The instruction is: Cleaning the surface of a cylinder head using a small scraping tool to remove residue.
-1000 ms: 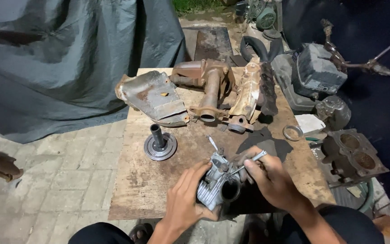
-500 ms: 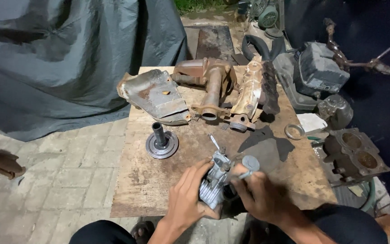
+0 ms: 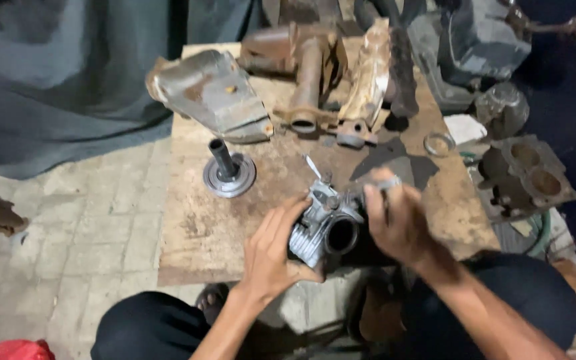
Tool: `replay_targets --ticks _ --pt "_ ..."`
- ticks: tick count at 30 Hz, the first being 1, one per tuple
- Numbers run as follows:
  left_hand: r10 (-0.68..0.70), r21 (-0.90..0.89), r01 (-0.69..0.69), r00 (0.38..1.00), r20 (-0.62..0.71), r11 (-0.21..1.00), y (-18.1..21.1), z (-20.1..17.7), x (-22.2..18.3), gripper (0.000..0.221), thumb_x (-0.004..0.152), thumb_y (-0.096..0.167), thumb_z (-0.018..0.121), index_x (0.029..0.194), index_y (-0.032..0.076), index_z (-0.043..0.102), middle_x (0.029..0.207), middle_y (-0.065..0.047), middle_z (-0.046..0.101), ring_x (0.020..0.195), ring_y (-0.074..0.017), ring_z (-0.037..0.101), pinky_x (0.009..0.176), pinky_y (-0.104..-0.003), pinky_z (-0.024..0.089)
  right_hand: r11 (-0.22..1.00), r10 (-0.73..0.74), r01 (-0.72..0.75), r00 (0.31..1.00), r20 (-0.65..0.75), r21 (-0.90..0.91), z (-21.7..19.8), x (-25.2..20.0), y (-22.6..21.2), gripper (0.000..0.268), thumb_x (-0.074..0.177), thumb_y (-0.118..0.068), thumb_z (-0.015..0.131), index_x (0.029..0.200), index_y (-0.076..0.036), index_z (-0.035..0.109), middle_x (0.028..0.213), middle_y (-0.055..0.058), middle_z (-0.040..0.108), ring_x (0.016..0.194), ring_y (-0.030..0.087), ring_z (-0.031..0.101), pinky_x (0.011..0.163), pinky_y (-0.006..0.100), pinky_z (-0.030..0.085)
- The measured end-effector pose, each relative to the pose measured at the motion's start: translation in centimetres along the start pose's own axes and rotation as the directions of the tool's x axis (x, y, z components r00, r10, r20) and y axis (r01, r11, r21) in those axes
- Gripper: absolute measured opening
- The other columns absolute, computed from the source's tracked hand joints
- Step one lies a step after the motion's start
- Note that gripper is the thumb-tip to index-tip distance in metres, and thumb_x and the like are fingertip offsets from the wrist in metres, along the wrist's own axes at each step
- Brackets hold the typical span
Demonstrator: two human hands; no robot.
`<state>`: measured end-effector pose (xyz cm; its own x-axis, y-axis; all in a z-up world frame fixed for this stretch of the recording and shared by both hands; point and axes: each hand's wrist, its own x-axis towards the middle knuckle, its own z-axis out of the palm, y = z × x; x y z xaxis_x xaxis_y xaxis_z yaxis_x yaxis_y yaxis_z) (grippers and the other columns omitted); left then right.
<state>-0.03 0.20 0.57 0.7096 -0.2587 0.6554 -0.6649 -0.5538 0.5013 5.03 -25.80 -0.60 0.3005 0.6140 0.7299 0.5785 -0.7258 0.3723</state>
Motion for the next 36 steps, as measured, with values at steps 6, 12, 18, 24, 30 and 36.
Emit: replay_targets --ticks 6,12,18,24,30,36 --pt "-0.079 -0.172 0.076 0.997 -0.008 0.982 0.5 0.1 -0.2 0.103 0.06 0.082 0.052 0.133 0.009 0.062 0.131 -0.013 0.067 0.113 -0.0334 0.068 0.089 -0.043 0.057 0.424 0.59 -0.545 0.772 0.236 0.723 -3.1 5.4 -1.5 0.039 0.11 -0.021 0.038 0.082 -0.004 0.059 0.046 0.002 0.057 0.035 0.015 0.053 0.042 0.026 0.046" --pt "-0.118 -0.124 0.112 0.992 -0.037 0.986 0.2 0.5 0.6 0.106 0.057 0.087 0.051 0.132 0.012 0.063 0.129 -0.008 0.069 0.113 -0.0289 0.069 0.086 -0.039 0.058 0.234 0.502 -0.419 0.825 0.26 0.877 -4.7 5.7 -2.8 0.03 0.103 -0.016 0.052 0.08 -0.001 0.062 0.053 0.008 0.057 0.036 0.018 0.058 0.037 0.026 0.046" --pt "-0.142 -0.117 0.135 0.989 -0.05 0.984 0.2 0.8 0.5 0.107 0.056 0.088 0.05 0.133 0.014 0.062 0.13 -0.007 0.069 0.112 -0.0285 0.069 0.084 -0.039 0.059 0.445 0.514 -0.502 0.822 0.247 0.742 -3.7 6.9 -2.0 0.045 0.106 -0.025 0.047 0.066 -0.011 0.063 0.039 0.001 0.05 0.029 0.018 0.047 0.038 0.025 0.044" --pt "-0.204 -0.052 0.199 0.974 -0.102 0.979 1.3 0.9 0.1 0.099 0.059 0.073 0.08 0.133 0.011 0.062 0.129 -0.011 0.068 0.115 -0.0327 0.068 0.085 -0.042 0.059 0.193 0.859 -0.828 0.402 0.317 0.526 -0.4 7.3 -4.7 0.045 0.1 -0.025 0.066 0.057 -0.014 0.061 0.044 0.002 0.049 0.041 0.017 0.044 0.048 0.03 0.044" --pt "-0.187 0.109 0.188 0.982 -0.013 0.976 1.1 1.1 -0.2 0.114 0.066 0.092 0.025 0.143 0.011 0.048 0.143 -0.013 0.06 0.129 -0.0297 0.062 0.095 -0.048 0.058 0.119 0.615 -0.731 0.585 0.529 0.672 -1.5 8.4 -4.3 0.044 0.106 -0.023 0.045 0.062 -0.019 0.041 0.052 -0.01 0.036 0.039 0.007 0.03 0.032 0.022 0.02" --pt "-0.123 0.114 0.131 0.989 -0.078 0.985 1.6 1.3 -0.1 0.102 0.081 0.086 0.031 0.135 0.004 0.054 0.135 -0.019 0.063 0.121 -0.0324 0.067 0.096 -0.048 0.059 0.513 0.423 -0.508 0.851 0.312 0.692 -4.2 10.1 -5.3 0.035 0.106 -0.019 0.044 0.081 -0.004 0.062 0.065 0.006 0.067 0.047 0.016 0.065 0.035 0.026 0.048"
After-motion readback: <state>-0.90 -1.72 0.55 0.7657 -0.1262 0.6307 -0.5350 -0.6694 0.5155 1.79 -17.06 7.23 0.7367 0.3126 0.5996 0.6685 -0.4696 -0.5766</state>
